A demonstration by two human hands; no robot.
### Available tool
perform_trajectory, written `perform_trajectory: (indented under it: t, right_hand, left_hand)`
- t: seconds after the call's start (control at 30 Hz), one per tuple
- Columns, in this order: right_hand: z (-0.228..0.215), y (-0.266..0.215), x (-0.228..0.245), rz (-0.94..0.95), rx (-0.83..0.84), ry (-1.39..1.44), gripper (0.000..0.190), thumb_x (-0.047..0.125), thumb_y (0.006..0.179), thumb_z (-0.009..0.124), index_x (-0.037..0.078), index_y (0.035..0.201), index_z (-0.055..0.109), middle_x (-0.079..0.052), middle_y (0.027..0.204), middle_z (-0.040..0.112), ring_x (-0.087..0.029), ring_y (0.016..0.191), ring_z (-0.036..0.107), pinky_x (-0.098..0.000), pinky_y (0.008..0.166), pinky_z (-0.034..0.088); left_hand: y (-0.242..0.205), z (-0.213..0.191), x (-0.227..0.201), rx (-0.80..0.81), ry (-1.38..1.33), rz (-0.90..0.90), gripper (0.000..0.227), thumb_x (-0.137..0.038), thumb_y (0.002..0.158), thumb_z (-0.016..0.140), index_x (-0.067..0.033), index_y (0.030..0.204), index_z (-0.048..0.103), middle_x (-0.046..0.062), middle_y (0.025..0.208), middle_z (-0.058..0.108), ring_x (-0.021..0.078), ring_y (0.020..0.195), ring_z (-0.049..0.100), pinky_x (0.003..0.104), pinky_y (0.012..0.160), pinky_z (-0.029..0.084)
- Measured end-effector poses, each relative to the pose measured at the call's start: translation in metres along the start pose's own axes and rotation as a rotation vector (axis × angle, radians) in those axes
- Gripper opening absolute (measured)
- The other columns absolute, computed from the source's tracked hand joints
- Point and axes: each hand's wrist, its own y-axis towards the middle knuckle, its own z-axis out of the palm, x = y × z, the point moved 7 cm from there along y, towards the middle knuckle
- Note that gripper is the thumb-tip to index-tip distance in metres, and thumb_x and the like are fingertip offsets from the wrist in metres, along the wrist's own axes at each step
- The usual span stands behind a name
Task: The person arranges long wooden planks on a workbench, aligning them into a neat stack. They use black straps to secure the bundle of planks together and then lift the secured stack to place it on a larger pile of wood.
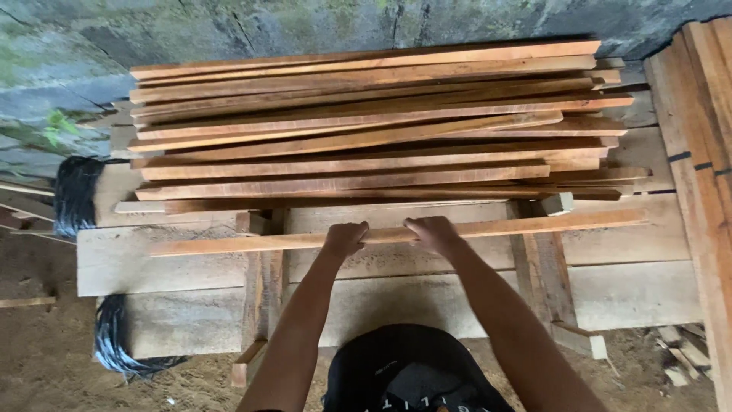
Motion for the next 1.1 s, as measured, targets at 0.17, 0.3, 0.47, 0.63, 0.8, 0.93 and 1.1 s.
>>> perform_trajectory:
  t: [0.17,0.3,0.47,0.63,0.8,0.93,1.1]
  right_hand:
    - [-0.003,-0.039,-0.066,0.109,0.065,0.100,0.047,0.026,0.087,0.074,0.016,0.129,0.057,-0.008,0.098,0.076,-0.021,0.068,0.074,-0.0373,0.061,0.063]
    - [-0.039,-0.062,-0.075,0.244,0.202,-0.033,0.049,0.041,0.083,0.080,0.020,0.122,0.059,-0.005,0.093,0.076,-0.027,0.089,0.073,-0.0471,0.076,0.059]
    - [-0.045,-0.061,-0.067,0.359,0.320,-0.004,0.049,0.041,0.084,0.077,0.026,0.128,0.060,-0.002,0.093,0.076,-0.025,0.091,0.074,-0.0465,0.082,0.059]
    - [-0.046,-0.060,-0.065,0.391,0.304,0.018,0.046,0.047,0.082,0.076,0.029,0.123,0.064,0.000,0.089,0.077,-0.023,0.089,0.074,-0.0446,0.084,0.059]
    - [-0.035,-0.062,-0.071,0.455,0.291,0.065,0.045,0.058,0.082,0.074,0.029,0.116,0.068,0.005,0.088,0.077,-0.018,0.081,0.075,-0.0386,0.084,0.061]
    - [-0.046,-0.066,-0.062,0.453,0.258,0.040,0.042,0.054,0.081,0.077,0.028,0.113,0.070,0.005,0.087,0.077,-0.019,0.082,0.073,-0.0409,0.083,0.059]
    - [-0.045,-0.063,-0.063,0.408,0.262,0.014,0.044,0.056,0.083,0.077,0.028,0.116,0.068,0.004,0.089,0.076,-0.019,0.084,0.073,-0.0419,0.085,0.057]
  left_hand:
    - [-0.039,-0.023,0.054,0.030,-0.036,-0.020,0.053,-0.039,0.080,0.084,-0.0189,0.121,0.056,0.010,0.103,0.074,0.0341,0.092,0.073,0.052,0.080,0.056]
    - [-0.056,-0.044,0.065,0.134,-0.007,-0.108,0.055,-0.040,0.080,0.085,-0.0182,0.121,0.056,0.010,0.102,0.075,0.0355,0.100,0.071,0.054,0.083,0.054]
    - [-0.056,-0.049,0.058,0.120,0.014,-0.181,0.053,-0.039,0.077,0.086,-0.0182,0.118,0.059,0.007,0.103,0.075,0.0338,0.103,0.070,0.054,0.085,0.053]
    - [-0.057,-0.060,0.049,0.170,0.057,-0.320,0.050,-0.044,0.077,0.086,-0.0205,0.115,0.064,0.003,0.101,0.076,0.0289,0.104,0.071,0.054,0.092,0.050]
    - [-0.055,-0.060,0.045,0.279,0.053,-0.403,0.044,-0.044,0.082,0.084,-0.0233,0.116,0.066,-0.001,0.099,0.077,0.0243,0.103,0.071,0.050,0.104,0.044]
    - [-0.059,-0.061,0.042,0.229,0.024,-0.420,0.044,-0.041,0.079,0.086,-0.0236,0.115,0.068,-0.003,0.099,0.077,0.0226,0.103,0.071,0.049,0.104,0.043]
    - [-0.055,-0.063,0.042,0.269,0.117,-0.425,0.043,-0.043,0.081,0.085,-0.0255,0.116,0.068,-0.002,0.102,0.076,0.0227,0.105,0.070,0.050,0.104,0.044]
